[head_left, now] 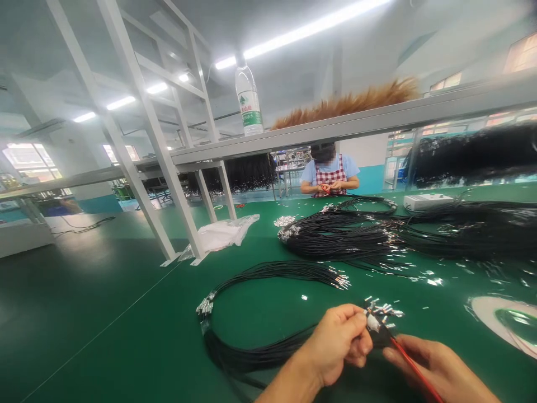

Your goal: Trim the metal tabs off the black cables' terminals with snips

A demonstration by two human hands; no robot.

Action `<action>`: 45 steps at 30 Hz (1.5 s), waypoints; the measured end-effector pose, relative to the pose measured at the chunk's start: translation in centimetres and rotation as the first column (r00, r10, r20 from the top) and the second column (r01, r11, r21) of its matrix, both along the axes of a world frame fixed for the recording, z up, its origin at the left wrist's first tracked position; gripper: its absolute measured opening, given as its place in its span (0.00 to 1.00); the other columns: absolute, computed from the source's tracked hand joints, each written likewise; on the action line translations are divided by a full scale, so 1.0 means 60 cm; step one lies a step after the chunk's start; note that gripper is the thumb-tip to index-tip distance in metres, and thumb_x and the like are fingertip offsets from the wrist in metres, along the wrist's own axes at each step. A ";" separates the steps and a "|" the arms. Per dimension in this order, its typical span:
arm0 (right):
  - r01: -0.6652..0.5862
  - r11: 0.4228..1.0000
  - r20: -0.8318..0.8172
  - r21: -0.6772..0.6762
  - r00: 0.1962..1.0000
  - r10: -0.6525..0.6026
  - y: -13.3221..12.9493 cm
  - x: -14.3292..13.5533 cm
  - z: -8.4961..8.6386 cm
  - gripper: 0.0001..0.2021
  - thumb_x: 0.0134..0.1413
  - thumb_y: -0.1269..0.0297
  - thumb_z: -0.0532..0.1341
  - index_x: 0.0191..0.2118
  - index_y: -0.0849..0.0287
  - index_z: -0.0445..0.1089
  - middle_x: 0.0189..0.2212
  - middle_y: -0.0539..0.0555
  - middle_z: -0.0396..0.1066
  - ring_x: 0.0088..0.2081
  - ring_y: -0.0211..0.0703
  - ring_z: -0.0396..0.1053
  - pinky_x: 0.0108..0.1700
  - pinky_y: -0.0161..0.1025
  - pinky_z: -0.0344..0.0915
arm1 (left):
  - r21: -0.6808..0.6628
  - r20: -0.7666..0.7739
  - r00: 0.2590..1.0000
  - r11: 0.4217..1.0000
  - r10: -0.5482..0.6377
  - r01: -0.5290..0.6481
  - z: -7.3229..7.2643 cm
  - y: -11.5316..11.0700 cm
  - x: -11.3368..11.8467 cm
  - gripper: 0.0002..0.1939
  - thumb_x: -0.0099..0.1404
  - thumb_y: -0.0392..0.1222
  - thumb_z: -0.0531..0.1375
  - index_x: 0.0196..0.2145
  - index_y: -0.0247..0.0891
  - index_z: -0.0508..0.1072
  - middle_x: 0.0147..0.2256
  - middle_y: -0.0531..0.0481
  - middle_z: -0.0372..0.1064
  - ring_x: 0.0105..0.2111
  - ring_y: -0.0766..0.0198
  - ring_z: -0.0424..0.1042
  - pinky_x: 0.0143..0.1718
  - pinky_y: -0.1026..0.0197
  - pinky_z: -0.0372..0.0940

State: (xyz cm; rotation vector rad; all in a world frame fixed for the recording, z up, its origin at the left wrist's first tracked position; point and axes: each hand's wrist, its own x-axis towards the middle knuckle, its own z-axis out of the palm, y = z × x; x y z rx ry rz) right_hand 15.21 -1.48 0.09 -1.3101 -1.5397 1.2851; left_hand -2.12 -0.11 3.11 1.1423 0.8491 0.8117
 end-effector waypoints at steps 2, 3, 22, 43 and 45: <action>-0.012 1.000 0.045 0.020 0.999 0.011 0.000 0.004 -0.004 0.16 0.38 0.52 0.68 0.19 0.59 0.68 0.18 0.46 0.58 0.22 0.37 0.53 0.23 0.32 0.54 | 0.237 -0.190 0.971 0.966 0.146 -0.099 -0.002 -0.004 0.003 0.14 0.63 0.51 0.52 0.30 0.37 0.64 0.17 0.59 0.57 0.16 0.73 0.51 0.22 0.64 0.46; -0.018 1.000 0.060 0.022 0.998 0.017 0.000 0.005 -0.005 0.16 0.39 0.52 0.68 0.19 0.59 0.67 0.18 0.46 0.57 0.22 0.36 0.52 0.23 0.32 0.53 | 0.361 -0.246 0.944 0.925 0.220 -0.122 -0.003 -0.006 0.004 0.14 0.65 0.49 0.51 0.29 0.37 0.65 0.17 0.58 0.57 0.18 0.72 0.53 0.24 0.64 0.48; 0.289 0.957 -0.286 -0.030 0.915 -0.285 0.014 -0.003 -0.008 0.24 0.37 0.40 0.64 0.25 0.59 0.67 0.14 0.44 0.61 0.13 0.30 0.55 0.17 0.30 0.46 | -0.003 0.138 0.989 0.998 -0.054 0.055 -0.003 0.001 0.019 0.28 0.48 0.63 0.64 0.31 0.37 0.60 0.15 0.59 0.62 0.10 0.78 0.45 0.15 0.67 0.41; 0.190 0.973 -0.489 -0.134 0.841 -0.232 -0.006 -0.022 0.001 0.21 0.34 0.45 0.70 0.24 0.60 0.69 0.12 0.43 0.56 0.13 0.27 0.49 0.17 0.29 0.46 | -0.001 0.037 0.985 0.985 -0.170 0.170 -0.030 -0.010 0.030 0.26 0.50 0.64 0.60 0.29 0.36 0.63 0.16 0.56 0.61 0.13 0.75 0.52 0.19 0.66 0.46; 0.193 0.971 -0.513 -0.143 0.824 -0.240 -0.008 -0.021 0.008 0.20 0.35 0.47 0.70 0.23 0.60 0.69 0.12 0.43 0.57 0.13 0.27 0.48 0.17 0.29 0.46 | -0.037 0.059 0.980 0.981 -0.189 0.192 -0.023 -0.011 0.028 0.23 0.52 0.60 0.60 0.29 0.36 0.64 0.17 0.55 0.62 0.14 0.74 0.52 0.20 0.66 0.47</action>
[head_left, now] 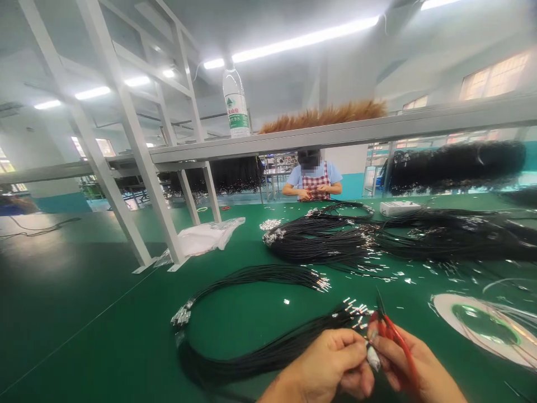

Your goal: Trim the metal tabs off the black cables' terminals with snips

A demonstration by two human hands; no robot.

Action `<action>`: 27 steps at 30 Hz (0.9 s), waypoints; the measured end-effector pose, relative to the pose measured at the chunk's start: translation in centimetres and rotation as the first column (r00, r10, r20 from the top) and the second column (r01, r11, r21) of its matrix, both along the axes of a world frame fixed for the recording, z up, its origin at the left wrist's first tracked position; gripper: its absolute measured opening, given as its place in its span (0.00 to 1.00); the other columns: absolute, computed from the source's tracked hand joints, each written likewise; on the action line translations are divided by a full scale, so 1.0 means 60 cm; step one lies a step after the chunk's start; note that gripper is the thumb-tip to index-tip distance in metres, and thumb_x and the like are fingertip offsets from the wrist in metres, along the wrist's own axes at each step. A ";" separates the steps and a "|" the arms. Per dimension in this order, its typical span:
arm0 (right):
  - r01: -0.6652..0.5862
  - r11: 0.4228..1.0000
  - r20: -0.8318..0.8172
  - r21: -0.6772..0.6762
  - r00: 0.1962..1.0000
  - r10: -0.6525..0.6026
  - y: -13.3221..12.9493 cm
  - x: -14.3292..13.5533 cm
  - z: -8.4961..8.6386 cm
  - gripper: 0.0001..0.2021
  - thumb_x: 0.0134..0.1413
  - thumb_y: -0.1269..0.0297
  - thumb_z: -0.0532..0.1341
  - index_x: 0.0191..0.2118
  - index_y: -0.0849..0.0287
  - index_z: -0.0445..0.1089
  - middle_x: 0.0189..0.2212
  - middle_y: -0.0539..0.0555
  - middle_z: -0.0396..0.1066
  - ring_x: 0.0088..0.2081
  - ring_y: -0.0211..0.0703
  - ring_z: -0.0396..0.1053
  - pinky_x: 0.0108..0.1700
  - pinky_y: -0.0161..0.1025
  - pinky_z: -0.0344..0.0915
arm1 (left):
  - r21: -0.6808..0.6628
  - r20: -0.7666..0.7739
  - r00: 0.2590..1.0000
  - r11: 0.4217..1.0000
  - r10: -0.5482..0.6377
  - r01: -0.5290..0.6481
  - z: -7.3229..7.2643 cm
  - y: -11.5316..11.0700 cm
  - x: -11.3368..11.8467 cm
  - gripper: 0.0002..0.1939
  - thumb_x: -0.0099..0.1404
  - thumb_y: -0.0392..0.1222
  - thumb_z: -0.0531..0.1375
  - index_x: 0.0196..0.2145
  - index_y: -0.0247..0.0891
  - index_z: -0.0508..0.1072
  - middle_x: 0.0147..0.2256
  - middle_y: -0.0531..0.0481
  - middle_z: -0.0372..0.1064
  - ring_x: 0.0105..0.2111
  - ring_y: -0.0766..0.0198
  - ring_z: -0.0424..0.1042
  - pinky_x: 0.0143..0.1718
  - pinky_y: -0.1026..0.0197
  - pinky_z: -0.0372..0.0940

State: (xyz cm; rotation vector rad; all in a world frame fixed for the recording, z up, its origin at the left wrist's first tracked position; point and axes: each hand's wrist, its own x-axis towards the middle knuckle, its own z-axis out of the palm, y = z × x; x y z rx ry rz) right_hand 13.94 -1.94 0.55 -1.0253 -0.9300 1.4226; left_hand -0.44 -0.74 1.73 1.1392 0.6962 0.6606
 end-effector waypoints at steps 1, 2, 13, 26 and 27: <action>0.012 1.000 -0.007 -0.012 1.000 -0.012 -0.001 0.001 0.004 0.19 0.36 0.48 0.70 0.23 0.60 0.69 0.13 0.43 0.58 0.14 0.27 0.50 0.18 0.29 0.47 | 0.029 -0.022 0.999 0.999 0.033 -0.033 0.002 0.000 0.000 0.20 0.54 0.57 0.60 0.30 0.36 0.64 0.17 0.55 0.62 0.14 0.74 0.52 0.20 0.66 0.47; 0.034 0.999 -0.009 -0.031 0.999 -0.034 -0.001 0.003 0.008 0.18 0.37 0.49 0.70 0.23 0.59 0.68 0.14 0.44 0.59 0.15 0.28 0.52 0.19 0.29 0.49 | 0.098 -0.063 0.993 0.991 0.101 -0.095 0.004 -0.001 0.001 0.16 0.56 0.53 0.59 0.30 0.36 0.65 0.18 0.55 0.63 0.15 0.74 0.52 0.21 0.66 0.47; 0.052 0.987 0.039 -0.153 0.998 -0.046 0.006 0.012 0.000 0.23 0.40 0.41 0.65 0.24 0.60 0.69 0.16 0.48 0.65 0.15 0.31 0.56 0.18 0.30 0.46 | 0.963 -0.258 0.632 0.244 0.731 0.111 -0.039 -0.001 -0.004 0.10 0.64 0.30 0.47 0.31 0.37 0.66 0.28 0.47 0.70 0.28 0.61 0.67 0.31 0.61 0.55; 0.087 0.993 0.510 0.082 0.852 -0.117 0.023 0.028 -0.031 0.11 0.38 0.52 0.63 0.23 0.54 0.67 0.14 0.46 0.64 0.16 0.39 0.59 0.21 0.35 0.52 | 0.391 -0.249 0.911 0.895 0.329 -0.216 -0.003 -0.009 0.008 0.12 0.64 0.45 0.49 0.25 0.38 0.63 0.19 0.52 0.64 0.15 0.70 0.51 0.21 0.64 0.47; 0.133 0.984 0.634 0.121 0.752 -0.180 0.028 0.038 -0.032 0.11 0.39 0.52 0.62 0.23 0.53 0.67 0.14 0.47 0.65 0.17 0.42 0.61 0.22 0.37 0.54 | 0.284 -0.195 0.939 0.933 0.283 -0.222 -0.004 -0.006 0.011 0.13 0.63 0.48 0.50 0.26 0.38 0.62 0.18 0.53 0.63 0.14 0.72 0.48 0.19 0.64 0.44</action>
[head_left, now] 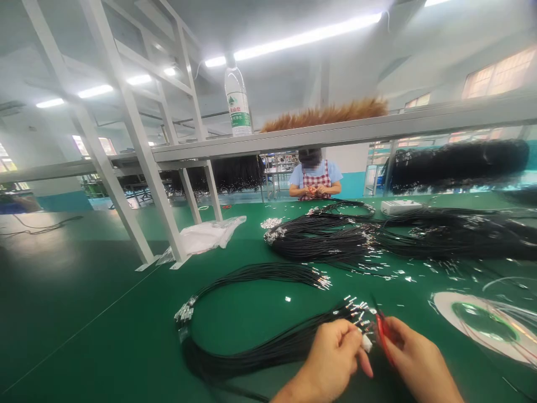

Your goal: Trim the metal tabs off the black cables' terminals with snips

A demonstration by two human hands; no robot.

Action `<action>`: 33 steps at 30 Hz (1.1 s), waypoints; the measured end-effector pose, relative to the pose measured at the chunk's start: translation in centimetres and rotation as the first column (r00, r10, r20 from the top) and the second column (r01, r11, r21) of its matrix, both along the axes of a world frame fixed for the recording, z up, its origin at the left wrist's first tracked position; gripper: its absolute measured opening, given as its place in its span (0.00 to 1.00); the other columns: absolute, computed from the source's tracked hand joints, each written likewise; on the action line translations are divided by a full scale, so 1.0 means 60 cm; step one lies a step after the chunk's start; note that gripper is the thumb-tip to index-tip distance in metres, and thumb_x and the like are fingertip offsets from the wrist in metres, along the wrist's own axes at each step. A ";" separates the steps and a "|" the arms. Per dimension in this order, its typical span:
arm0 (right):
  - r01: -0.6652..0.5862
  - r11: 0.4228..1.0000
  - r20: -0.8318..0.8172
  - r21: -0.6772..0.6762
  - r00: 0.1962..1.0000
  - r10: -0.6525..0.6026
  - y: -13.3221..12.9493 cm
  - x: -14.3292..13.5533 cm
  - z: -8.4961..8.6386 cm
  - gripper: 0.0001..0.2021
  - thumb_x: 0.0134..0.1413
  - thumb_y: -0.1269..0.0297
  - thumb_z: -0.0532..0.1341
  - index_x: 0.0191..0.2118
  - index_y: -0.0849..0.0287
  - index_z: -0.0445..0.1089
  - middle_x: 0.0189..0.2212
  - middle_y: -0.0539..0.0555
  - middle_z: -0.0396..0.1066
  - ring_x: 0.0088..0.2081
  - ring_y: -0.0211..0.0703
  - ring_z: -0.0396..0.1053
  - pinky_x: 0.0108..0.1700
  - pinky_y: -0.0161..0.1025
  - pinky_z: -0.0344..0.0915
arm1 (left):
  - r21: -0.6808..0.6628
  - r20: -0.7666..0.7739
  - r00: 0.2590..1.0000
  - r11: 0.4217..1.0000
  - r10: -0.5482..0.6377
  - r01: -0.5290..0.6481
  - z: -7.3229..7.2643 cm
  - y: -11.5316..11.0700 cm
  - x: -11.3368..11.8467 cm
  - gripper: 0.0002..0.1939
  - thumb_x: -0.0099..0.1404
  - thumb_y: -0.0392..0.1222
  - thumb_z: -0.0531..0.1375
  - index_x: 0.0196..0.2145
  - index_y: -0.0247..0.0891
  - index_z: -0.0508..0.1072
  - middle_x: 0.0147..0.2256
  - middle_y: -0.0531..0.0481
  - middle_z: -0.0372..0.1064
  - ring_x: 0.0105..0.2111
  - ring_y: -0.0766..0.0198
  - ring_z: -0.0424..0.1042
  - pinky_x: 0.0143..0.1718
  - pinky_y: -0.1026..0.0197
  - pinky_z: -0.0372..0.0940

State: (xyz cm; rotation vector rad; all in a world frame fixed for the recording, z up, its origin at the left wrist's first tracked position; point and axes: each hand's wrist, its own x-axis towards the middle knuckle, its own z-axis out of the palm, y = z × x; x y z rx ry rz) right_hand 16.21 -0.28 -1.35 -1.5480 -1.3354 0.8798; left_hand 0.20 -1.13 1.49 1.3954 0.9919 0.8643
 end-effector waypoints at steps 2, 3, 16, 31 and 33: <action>0.152 0.988 0.223 0.028 0.962 -0.155 0.005 0.017 0.005 0.12 0.41 0.48 0.60 0.23 0.51 0.67 0.15 0.49 0.66 0.20 0.46 0.63 0.24 0.39 0.56 | -0.076 0.117 0.993 0.997 -0.015 0.024 -0.002 0.005 0.003 0.13 0.61 0.51 0.52 0.28 0.38 0.61 0.18 0.54 0.64 0.13 0.74 0.45 0.17 0.65 0.41; 0.211 0.977 0.247 0.034 0.945 -0.213 0.005 0.023 0.010 0.14 0.42 0.46 0.59 0.24 0.51 0.68 0.16 0.50 0.67 0.21 0.47 0.64 0.25 0.40 0.56 | -0.071 0.139 0.990 0.997 -0.005 0.016 -0.002 0.007 0.004 0.13 0.60 0.51 0.54 0.29 0.37 0.61 0.18 0.54 0.65 0.13 0.75 0.46 0.17 0.65 0.41; -0.232 0.968 -0.738 -0.094 0.669 0.089 -0.023 -0.055 0.016 0.22 0.33 0.46 0.71 0.21 0.61 0.68 0.11 0.44 0.56 0.12 0.25 0.46 0.17 0.28 0.39 | 0.177 -0.043 0.992 0.979 0.115 -0.106 -0.005 -0.001 0.001 0.13 0.58 0.32 0.54 0.43 0.35 0.64 0.22 0.55 0.68 0.22 0.69 0.62 0.27 0.66 0.56; -0.291 0.954 -0.602 -0.071 0.775 0.192 -0.045 -0.073 0.032 0.22 0.34 0.46 0.70 0.22 0.61 0.66 0.12 0.47 0.64 0.11 0.26 0.52 0.16 0.28 0.43 | 0.111 0.036 0.993 0.987 0.111 -0.114 0.060 -0.002 -0.021 0.14 0.51 0.32 0.62 0.37 0.34 0.68 0.30 0.52 0.70 0.28 0.69 0.63 0.31 0.65 0.57; -0.292 0.955 -0.593 -0.049 0.778 0.207 -0.045 -0.071 0.031 0.22 0.36 0.46 0.69 0.23 0.61 0.66 0.12 0.47 0.64 0.11 0.26 0.52 0.17 0.28 0.42 | 0.108 0.068 0.988 0.984 0.136 -0.143 0.056 0.000 -0.019 0.12 0.51 0.32 0.61 0.36 0.34 0.68 0.28 0.52 0.69 0.27 0.69 0.63 0.31 0.65 0.57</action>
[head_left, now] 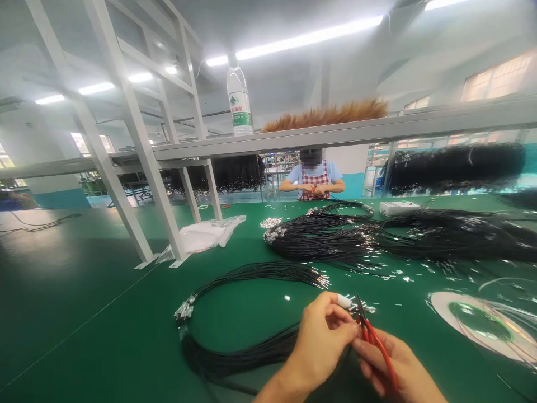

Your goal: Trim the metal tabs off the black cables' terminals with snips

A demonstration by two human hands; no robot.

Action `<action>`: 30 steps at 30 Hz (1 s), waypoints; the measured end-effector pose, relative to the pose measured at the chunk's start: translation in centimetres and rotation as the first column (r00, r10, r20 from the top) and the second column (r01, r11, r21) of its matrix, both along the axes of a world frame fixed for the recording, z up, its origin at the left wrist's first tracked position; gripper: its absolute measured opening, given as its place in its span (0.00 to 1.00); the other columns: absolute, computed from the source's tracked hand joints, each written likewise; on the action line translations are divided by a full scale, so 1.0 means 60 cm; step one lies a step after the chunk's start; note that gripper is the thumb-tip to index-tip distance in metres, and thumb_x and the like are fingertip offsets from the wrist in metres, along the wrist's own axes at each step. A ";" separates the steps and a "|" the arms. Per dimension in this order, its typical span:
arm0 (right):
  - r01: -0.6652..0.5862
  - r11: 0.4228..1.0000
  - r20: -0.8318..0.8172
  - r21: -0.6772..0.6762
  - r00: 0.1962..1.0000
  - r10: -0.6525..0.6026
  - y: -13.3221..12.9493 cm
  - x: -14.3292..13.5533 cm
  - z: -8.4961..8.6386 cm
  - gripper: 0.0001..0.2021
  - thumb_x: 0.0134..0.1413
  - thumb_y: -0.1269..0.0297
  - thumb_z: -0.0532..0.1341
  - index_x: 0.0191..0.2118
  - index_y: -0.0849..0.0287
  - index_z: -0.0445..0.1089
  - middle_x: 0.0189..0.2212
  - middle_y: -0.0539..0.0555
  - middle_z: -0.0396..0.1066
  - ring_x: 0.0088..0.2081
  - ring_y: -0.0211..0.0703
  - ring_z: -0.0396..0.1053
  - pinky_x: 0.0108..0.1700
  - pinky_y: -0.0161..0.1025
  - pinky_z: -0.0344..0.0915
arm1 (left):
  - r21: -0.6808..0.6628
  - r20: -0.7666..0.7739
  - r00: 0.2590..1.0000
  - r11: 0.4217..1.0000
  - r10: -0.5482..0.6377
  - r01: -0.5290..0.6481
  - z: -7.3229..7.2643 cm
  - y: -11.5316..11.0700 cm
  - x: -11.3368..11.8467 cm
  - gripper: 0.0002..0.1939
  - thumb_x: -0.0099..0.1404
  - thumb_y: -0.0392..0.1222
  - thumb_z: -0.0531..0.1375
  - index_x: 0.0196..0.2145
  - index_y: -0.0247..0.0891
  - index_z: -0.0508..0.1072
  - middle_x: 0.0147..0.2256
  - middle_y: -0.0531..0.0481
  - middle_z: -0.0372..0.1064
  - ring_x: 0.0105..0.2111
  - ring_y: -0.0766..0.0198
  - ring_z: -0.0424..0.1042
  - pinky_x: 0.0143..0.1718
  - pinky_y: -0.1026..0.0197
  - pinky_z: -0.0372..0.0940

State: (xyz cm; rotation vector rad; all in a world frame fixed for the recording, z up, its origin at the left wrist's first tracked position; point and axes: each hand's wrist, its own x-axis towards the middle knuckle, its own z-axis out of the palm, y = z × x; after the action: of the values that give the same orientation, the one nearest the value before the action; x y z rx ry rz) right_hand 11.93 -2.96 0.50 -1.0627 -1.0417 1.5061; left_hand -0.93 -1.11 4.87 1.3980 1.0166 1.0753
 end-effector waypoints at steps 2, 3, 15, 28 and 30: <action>0.008 1.000 0.010 0.016 1.000 -0.008 0.001 0.001 -0.002 0.21 0.37 0.47 0.69 0.23 0.61 0.66 0.12 0.47 0.65 0.11 0.27 0.53 0.17 0.29 0.42 | -0.001 0.030 0.999 1.000 0.027 -0.027 -0.003 0.002 0.001 0.12 0.52 0.32 0.60 0.36 0.34 0.68 0.27 0.53 0.68 0.27 0.69 0.63 0.31 0.65 0.57; 0.013 1.000 0.014 0.017 1.000 -0.013 0.002 0.001 -0.003 0.20 0.37 0.47 0.69 0.23 0.61 0.66 0.12 0.47 0.65 0.11 0.27 0.53 0.17 0.29 0.42 | -0.005 0.042 0.998 0.999 0.038 -0.038 -0.004 0.002 0.002 0.12 0.51 0.31 0.60 0.36 0.34 0.67 0.26 0.53 0.68 0.27 0.69 0.63 0.32 0.65 0.57; 0.026 0.998 0.280 0.060 0.959 -0.041 0.015 0.019 -0.006 0.19 0.40 0.46 0.65 0.25 0.58 0.67 0.13 0.46 0.65 0.13 0.32 0.57 0.17 0.31 0.48 | -0.086 0.104 0.993 0.995 0.061 -0.052 -0.023 -0.002 0.013 0.12 0.55 0.30 0.55 0.38 0.34 0.62 0.28 0.55 0.61 0.23 0.73 0.62 0.25 0.67 0.57; -0.477 0.707 0.680 0.522 -0.269 -0.683 -0.037 0.123 0.012 0.12 0.52 0.53 0.58 0.28 0.54 0.73 0.19 0.57 0.75 0.16 0.47 0.70 0.18 0.38 0.46 | -0.007 0.061 0.992 0.994 0.107 -0.107 -0.047 -0.003 0.024 0.12 0.55 0.31 0.53 0.39 0.37 0.62 0.30 0.56 0.61 0.23 0.72 0.65 0.26 0.67 0.58; -0.591 0.615 0.581 0.521 -0.283 -0.764 -0.041 0.122 0.016 0.10 0.53 0.58 0.59 0.26 0.55 0.72 0.18 0.54 0.73 0.14 0.44 0.68 0.17 0.38 0.46 | 0.005 0.053 0.994 0.995 0.100 -0.101 -0.050 -0.004 0.025 0.12 0.56 0.31 0.53 0.39 0.38 0.62 0.30 0.56 0.61 0.24 0.72 0.65 0.26 0.67 0.58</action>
State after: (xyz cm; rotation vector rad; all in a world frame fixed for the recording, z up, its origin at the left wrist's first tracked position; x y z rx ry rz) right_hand 19.23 -5.42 1.44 -1.4984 -2.3120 -0.9374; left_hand 0.56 -1.35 1.88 1.3293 1.0543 1.1852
